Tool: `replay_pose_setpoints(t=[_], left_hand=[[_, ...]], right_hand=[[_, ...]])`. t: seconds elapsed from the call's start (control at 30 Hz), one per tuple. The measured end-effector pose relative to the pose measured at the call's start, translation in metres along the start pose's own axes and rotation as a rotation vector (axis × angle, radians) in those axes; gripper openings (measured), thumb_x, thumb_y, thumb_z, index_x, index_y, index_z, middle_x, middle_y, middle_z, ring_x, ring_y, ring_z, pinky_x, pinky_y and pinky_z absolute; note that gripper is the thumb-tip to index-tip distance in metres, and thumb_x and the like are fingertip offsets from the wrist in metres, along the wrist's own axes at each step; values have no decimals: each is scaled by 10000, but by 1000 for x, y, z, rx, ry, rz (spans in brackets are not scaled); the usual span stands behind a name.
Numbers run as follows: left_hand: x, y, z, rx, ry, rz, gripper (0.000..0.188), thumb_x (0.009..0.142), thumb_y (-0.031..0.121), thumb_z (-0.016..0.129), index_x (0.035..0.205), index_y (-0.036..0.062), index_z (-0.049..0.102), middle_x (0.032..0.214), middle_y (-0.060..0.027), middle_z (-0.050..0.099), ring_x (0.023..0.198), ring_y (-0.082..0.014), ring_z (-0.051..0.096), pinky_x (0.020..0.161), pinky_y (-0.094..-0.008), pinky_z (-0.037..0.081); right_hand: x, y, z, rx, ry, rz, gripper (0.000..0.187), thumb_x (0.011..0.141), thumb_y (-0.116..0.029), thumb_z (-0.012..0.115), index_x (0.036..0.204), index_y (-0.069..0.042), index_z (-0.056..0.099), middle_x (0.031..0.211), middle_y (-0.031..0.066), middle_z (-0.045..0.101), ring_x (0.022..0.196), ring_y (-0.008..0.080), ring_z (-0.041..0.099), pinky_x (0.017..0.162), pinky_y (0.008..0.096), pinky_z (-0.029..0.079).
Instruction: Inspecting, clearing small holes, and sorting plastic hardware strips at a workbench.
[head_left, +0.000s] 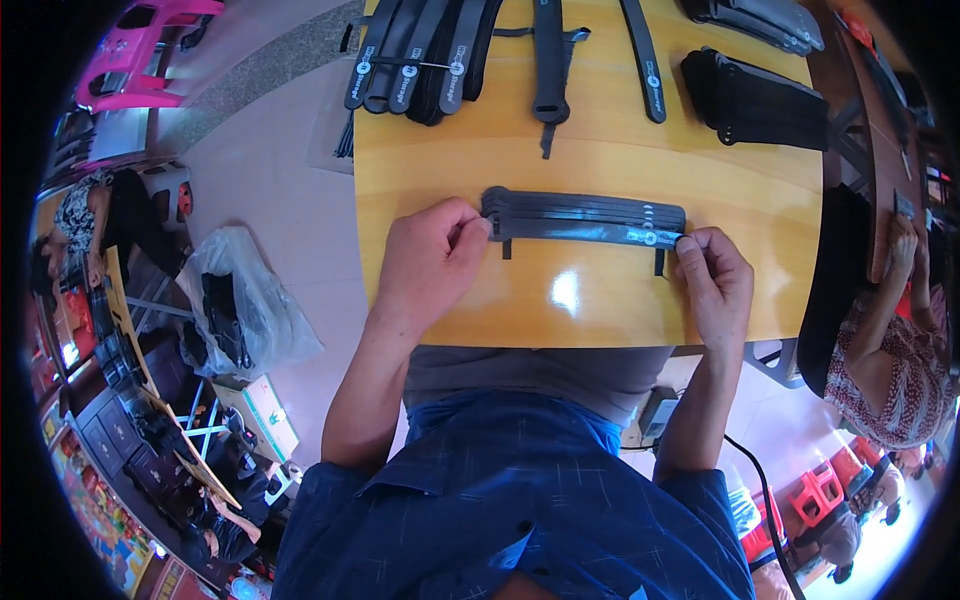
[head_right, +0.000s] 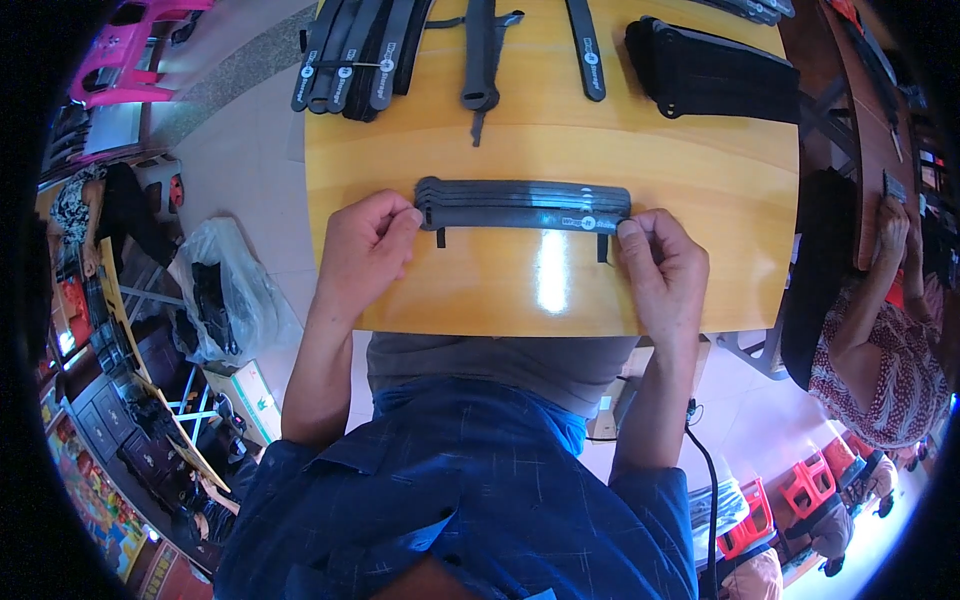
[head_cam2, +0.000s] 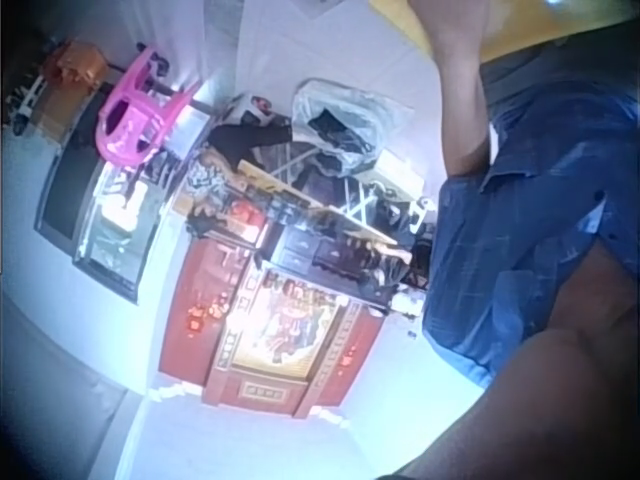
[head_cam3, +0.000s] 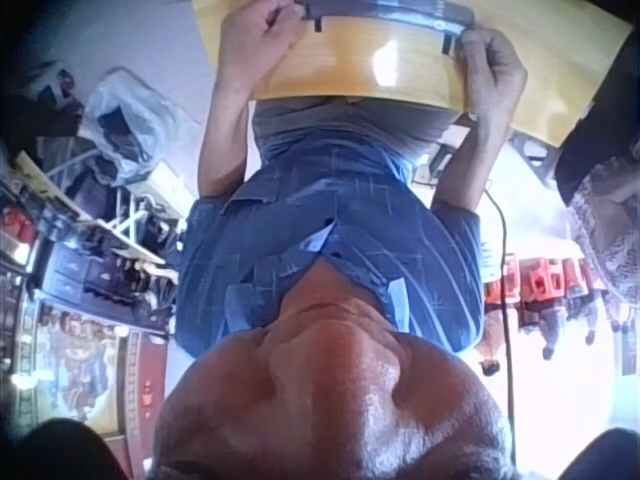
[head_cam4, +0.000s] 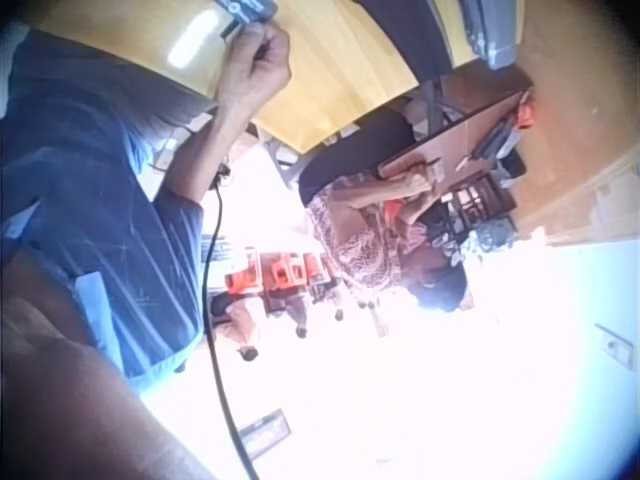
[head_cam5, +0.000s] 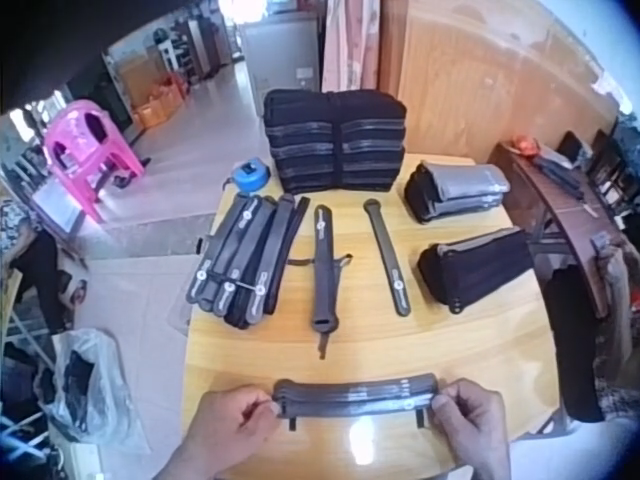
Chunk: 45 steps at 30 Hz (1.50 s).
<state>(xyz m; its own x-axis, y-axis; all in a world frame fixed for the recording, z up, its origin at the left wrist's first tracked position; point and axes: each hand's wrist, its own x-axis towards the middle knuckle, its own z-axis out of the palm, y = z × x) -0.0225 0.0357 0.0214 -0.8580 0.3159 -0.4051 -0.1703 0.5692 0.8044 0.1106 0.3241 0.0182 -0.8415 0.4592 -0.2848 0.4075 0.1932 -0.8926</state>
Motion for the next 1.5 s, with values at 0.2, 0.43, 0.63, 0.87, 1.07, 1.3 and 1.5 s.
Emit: replay_pose_setpoints(t=[0.2, 0.43, 0.63, 0.87, 1.07, 1.3, 1.5], left_hand=[[0, -2, 1, 16, -10, 53, 141, 1004, 100, 645, 905, 4, 673, 652, -9, 603, 544, -56, 549, 465, -240, 429], [1, -1, 0, 14, -7, 23, 135, 983, 103, 670, 901, -4, 682, 643, -45, 617, 542, -88, 541, 507, -269, 431], [0, 2, 0, 22, -3, 34, 136, 982, 99, 670, 894, -4, 679, 642, -49, 616, 541, -92, 543, 507, -273, 431], [1, -1, 1, 1, 12, -16, 121, 952, 94, 693, 884, -6, 688, 618, -79, 608, 553, -111, 525, 551, -296, 435], [1, -1, 0, 47, 11, -11, 136, 956, 94, 693, 865, -7, 675, 612, -62, 604, 541, -101, 505, 538, -295, 420], [1, 4, 1, 57, 27, 17, 140, 951, 102, 697, 866, -8, 680, 617, -75, 613, 541, -114, 519, 545, -304, 436], [1, 2, 0, 70, 40, -2, 145, 944, 115, 695, 872, -10, 693, 643, -98, 641, 555, -140, 564, 569, -307, 460]], right_hand=[[2, 0, 5, -55, 70, -50, 156, 1018, -120, 678, 917, -4, 662, 687, -43, 570, 630, 33, 480, 585, 216, 408], [1, -6, 10, -102, 111, -8, 163, 1007, -126, 689, 907, 2, 675, 649, -22, 582, 600, 44, 495, 565, 232, 420], [2, -8, 9, -175, 123, -24, 153, 999, -126, 692, 912, 0, 680, 642, -6, 594, 588, 57, 506, 567, 241, 434], [2, -4, 11, -101, 139, -11, 149, 989, -127, 697, 902, -6, 689, 639, 15, 620, 583, 63, 523, 562, 253, 442], [2, -7, 11, -197, 144, -56, 159, 982, -128, 703, 885, -4, 689, 617, 29, 625, 559, 68, 544, 545, 263, 448], [2, -7, 9, -225, 153, -52, 155, 967, -138, 708, 885, -7, 696, 616, 45, 640, 544, 93, 557, 545, 273, 455], [3, -6, 13, -251, 167, -60, 154, 960, -143, 715, 882, -11, 698, 618, 51, 643, 545, 99, 560, 551, 281, 464]])
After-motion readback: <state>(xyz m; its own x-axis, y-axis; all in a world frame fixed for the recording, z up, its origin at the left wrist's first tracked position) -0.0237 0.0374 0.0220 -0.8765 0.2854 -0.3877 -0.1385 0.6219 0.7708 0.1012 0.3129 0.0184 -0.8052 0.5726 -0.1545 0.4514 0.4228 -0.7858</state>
